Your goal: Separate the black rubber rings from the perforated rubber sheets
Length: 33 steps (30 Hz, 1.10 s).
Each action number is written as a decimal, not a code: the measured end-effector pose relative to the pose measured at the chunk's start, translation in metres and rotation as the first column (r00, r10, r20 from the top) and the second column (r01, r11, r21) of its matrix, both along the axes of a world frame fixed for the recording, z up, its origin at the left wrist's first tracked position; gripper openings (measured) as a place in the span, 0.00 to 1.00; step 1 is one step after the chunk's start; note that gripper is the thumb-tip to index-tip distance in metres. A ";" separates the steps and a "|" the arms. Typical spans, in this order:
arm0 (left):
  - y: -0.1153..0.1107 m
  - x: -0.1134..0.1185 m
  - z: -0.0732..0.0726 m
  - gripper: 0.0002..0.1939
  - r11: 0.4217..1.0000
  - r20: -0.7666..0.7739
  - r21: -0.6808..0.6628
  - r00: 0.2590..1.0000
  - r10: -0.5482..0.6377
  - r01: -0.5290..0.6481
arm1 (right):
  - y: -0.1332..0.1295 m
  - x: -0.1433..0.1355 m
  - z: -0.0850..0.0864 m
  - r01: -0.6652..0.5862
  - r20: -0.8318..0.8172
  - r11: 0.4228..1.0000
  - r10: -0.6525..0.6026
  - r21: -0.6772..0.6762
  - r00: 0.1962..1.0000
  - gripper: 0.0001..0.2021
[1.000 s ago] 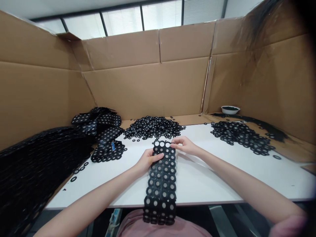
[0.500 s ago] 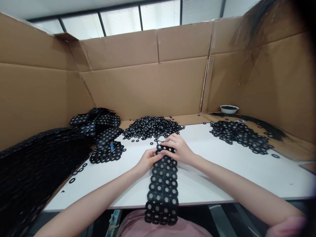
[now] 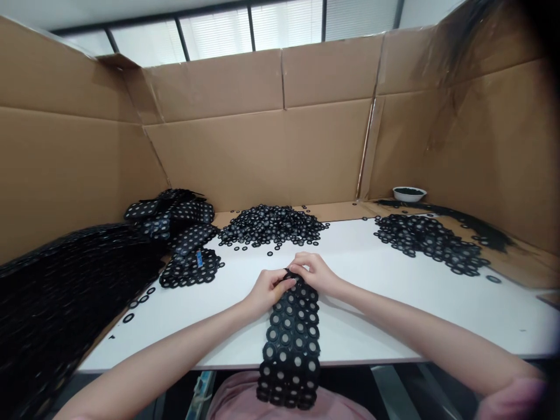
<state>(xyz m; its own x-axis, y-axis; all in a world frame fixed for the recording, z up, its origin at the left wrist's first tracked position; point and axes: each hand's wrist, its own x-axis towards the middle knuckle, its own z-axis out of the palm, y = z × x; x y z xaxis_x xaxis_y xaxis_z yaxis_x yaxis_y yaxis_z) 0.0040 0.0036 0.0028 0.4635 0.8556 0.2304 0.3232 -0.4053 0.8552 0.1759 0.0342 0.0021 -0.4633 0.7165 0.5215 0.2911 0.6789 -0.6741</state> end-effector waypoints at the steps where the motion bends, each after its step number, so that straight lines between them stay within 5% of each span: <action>1: 0.000 0.000 0.000 0.19 1.000 -0.009 0.005 1.000 0.005 -0.005 | 0.002 -0.002 -0.001 0.003 -0.008 1.000 -0.004 -0.025 1.000 0.13; 9: 0.009 -0.014 0.001 0.18 0.998 0.020 0.008 0.998 0.062 -0.062 | 0.030 -0.032 -0.003 0.069 -0.049 0.977 -0.080 -0.200 0.996 0.16; 14: 0.024 -0.027 0.000 0.17 0.990 0.217 -0.101 0.969 0.116 -0.096 | 0.071 -0.050 0.005 0.163 -0.057 0.955 -0.183 -0.248 0.981 0.14; 19: 0.028 -0.039 -0.001 0.20 0.958 0.421 -0.284 0.891 0.169 -0.047 | 0.130 -0.039 0.025 0.410 -0.073 0.879 -0.438 -0.242 0.896 0.18; 22: 0.027 -0.042 0.000 0.20 0.930 0.463 -0.368 0.866 0.191 -0.008 | 0.147 -0.026 0.024 0.465 -0.033 0.862 -0.481 -0.200 0.876 0.16; 26: 0.032 -0.042 -0.001 0.21 0.918 0.510 -0.397 0.831 0.221 0.000 | 0.137 -0.021 0.010 0.418 0.006 0.900 -0.420 -0.126 0.907 0.09; 29: 0.036 -0.043 -0.004 0.19 0.919 0.520 -0.394 0.819 0.243 -0.022 | 0.114 -0.021 0.007 0.371 -0.008 0.921 -0.375 -0.119 0.927 0.15; 33: 0.039 -0.042 -0.006 0.19 0.931 0.539 -0.363 0.807 0.244 -0.039 | 0.074 -0.015 0.015 0.170 -0.093 0.929 -0.211 -0.327 0.973 0.26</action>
<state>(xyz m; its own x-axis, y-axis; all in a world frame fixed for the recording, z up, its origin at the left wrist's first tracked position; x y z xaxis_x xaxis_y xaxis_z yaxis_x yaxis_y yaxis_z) -0.0381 0.0423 -0.0029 0.2046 0.9721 0.1147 -0.2280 -0.0666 0.9714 0.1614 0.1078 0.0168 -0.2480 0.9215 0.2989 0.2941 0.3656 -0.8831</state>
